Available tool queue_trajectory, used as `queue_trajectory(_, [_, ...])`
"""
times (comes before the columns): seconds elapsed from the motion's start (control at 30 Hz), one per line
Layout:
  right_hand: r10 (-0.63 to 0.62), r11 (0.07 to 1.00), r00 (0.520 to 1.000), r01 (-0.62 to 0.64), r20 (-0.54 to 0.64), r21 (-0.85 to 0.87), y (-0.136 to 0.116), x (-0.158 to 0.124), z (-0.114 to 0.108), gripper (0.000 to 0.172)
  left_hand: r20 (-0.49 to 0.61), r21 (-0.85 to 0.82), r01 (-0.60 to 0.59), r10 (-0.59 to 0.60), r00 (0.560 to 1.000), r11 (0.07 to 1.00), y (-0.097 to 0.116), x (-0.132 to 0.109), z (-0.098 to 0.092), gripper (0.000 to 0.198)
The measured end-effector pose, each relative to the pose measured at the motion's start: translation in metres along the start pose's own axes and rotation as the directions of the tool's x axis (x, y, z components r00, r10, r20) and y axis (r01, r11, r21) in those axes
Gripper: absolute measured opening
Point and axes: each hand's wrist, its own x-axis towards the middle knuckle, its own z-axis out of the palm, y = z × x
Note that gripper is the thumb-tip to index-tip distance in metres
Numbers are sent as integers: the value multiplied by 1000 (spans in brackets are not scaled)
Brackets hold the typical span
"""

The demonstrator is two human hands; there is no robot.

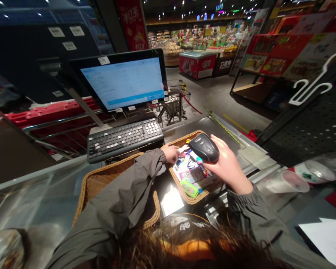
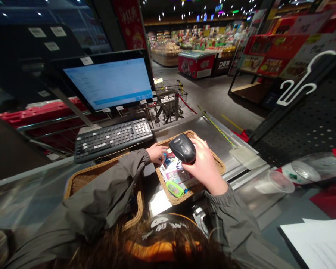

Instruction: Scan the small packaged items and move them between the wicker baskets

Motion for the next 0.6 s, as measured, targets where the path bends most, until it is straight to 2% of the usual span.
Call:
queue_trajectory(0.07, [4, 1000, 999, -4, -42, -3, 1, -1, 0, 58, 59, 5, -28, 27, 998, 1000, -2, -10, -25, 5])
queue_trajectory(0.13, [10, 1000, 996, -11, -86, -12, -1, -1, 1, 60, 48, 25, -28, 27, 998, 999, -1, -24, -55, 8])
queue_trajectory(0.2, [7, 1000, 993, -10, -118, -20, -7, 0, 3, 60, -58, 77, -11, 16, 998, 997, 5, -41, -87, 15])
queue_trajectory(0.27, [-13, 1000, 990, 11, -142, -17, -15, 2, 7, 60, -210, 117, 51, -26, 977, 992, 13, -60, -115, 18])
queue_trajectory(0.33, [-56, 998, 986, 55, -159, -9, -26, 4, 11, 58, -362, 136, 115, -58, 930, 984, 21, -80, -136, 18])
queue_trajectory(0.43, [-138, 990, 977, 140, -162, 5, -45, 9, 17, 54, -557, 137, 210, -101, 825, 968, 31, -110, -155, 19])
queue_trajectory(0.53, [-201, 979, 972, 204, -118, 7, -67, 15, 22, 51, -675, 107, 305, -156, 721, 946, 38, -136, -164, 23])
queue_trajectory(0.6, [-233, 972, 970, 233, -71, -5, -82, 19, 26, 50, -721, 87, 355, -187, 667, 931, 41, -151, -168, 24])
